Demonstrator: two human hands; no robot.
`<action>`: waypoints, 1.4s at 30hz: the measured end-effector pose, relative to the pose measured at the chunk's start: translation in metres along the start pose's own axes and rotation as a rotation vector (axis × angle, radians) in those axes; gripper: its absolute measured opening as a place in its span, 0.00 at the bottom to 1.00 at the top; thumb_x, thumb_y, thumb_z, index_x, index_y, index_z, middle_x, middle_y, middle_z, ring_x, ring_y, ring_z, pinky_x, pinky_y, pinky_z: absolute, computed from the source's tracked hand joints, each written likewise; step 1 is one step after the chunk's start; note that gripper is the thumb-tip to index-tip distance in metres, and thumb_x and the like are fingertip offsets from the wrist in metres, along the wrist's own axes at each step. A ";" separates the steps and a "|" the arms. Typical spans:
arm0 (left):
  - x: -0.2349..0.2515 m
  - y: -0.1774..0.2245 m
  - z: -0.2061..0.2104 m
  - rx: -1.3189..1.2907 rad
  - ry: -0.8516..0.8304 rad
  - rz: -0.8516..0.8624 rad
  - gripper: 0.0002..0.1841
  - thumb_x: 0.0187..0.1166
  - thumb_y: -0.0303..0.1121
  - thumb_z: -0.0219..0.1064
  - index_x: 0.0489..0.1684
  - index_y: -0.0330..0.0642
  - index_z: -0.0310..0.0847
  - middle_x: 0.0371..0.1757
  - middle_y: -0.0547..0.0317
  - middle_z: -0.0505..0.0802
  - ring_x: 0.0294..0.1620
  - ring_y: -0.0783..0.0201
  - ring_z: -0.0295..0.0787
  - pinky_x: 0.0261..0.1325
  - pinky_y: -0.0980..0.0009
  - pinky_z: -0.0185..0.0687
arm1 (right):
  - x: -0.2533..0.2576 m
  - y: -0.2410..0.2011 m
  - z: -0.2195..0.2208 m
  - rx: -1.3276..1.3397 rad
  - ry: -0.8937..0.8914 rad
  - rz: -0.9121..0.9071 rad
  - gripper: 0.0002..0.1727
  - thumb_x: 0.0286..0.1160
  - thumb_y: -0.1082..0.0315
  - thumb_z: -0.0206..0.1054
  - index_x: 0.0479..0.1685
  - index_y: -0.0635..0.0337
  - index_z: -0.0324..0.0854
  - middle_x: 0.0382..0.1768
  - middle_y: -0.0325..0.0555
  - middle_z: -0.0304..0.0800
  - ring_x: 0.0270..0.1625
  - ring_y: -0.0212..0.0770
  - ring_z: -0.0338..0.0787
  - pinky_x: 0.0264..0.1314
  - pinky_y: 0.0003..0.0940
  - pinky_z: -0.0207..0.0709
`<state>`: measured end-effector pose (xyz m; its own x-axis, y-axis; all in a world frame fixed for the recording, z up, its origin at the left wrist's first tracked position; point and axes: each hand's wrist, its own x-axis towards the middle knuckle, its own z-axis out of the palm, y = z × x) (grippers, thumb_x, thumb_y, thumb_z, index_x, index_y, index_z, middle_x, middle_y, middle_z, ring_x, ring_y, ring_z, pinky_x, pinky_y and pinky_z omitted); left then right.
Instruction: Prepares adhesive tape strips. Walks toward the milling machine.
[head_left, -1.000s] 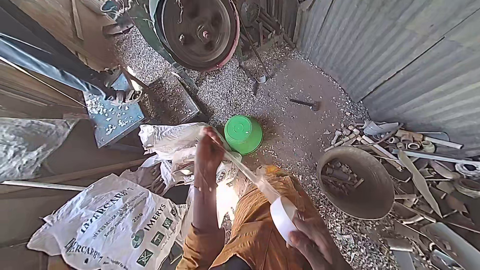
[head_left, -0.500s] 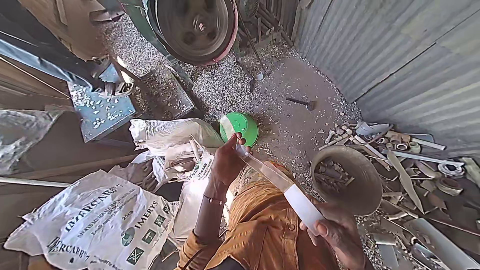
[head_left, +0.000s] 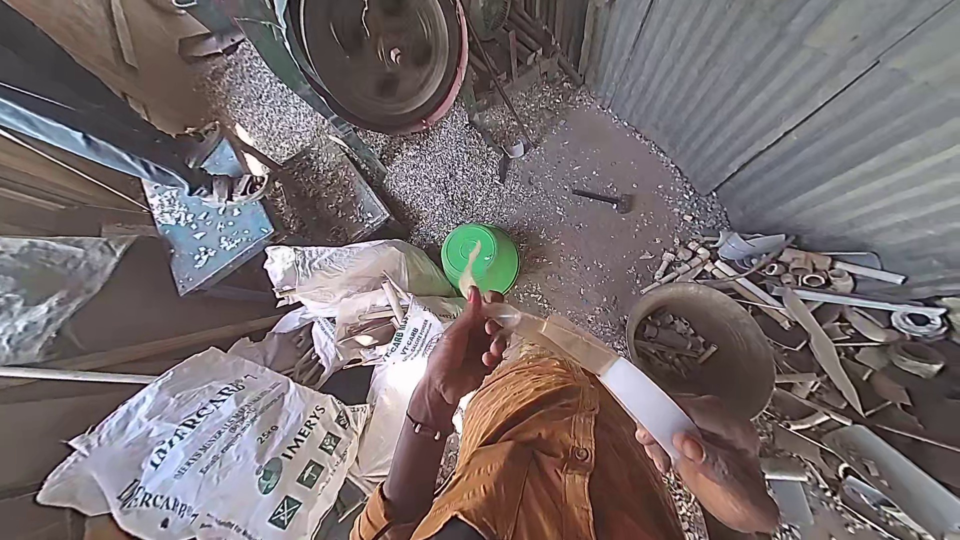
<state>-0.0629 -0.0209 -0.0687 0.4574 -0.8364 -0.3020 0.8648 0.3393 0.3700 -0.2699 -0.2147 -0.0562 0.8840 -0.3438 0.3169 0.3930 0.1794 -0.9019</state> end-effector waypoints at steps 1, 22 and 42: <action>-0.001 0.001 -0.003 -0.053 -0.070 0.023 0.22 0.93 0.49 0.48 0.47 0.48 0.87 0.37 0.63 0.94 0.32 0.73 0.94 0.36 0.82 0.89 | -0.001 0.000 -0.003 -0.045 0.001 0.000 0.11 0.88 0.55 0.63 0.48 0.45 0.91 0.39 0.25 0.95 0.36 0.18 0.91 0.35 0.12 0.84; -0.016 -0.048 0.001 1.380 -0.234 0.471 0.15 0.68 0.37 0.79 0.52 0.48 0.89 0.49 0.68 0.97 0.53 0.80 0.91 0.61 0.78 0.86 | 0.011 0.027 -0.008 -1.128 0.307 -0.195 0.19 0.92 0.58 0.54 0.33 0.62 0.77 0.27 0.47 0.86 0.39 0.31 0.86 0.64 0.23 0.72; 0.007 -0.058 0.028 1.345 -0.396 0.585 0.09 0.72 0.32 0.76 0.47 0.46 0.89 0.46 0.66 0.96 0.49 0.79 0.92 0.57 0.82 0.87 | 0.051 0.015 0.022 -0.194 0.319 0.179 0.19 0.91 0.65 0.54 0.62 0.72 0.80 0.57 0.46 0.96 0.61 0.35 0.94 0.67 0.32 0.88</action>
<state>-0.1157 -0.0584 -0.0674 0.3863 -0.8597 0.3343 -0.3388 0.2048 0.9183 -0.2134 -0.2093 -0.0476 0.7994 -0.5966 0.0708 0.1581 0.0952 -0.9828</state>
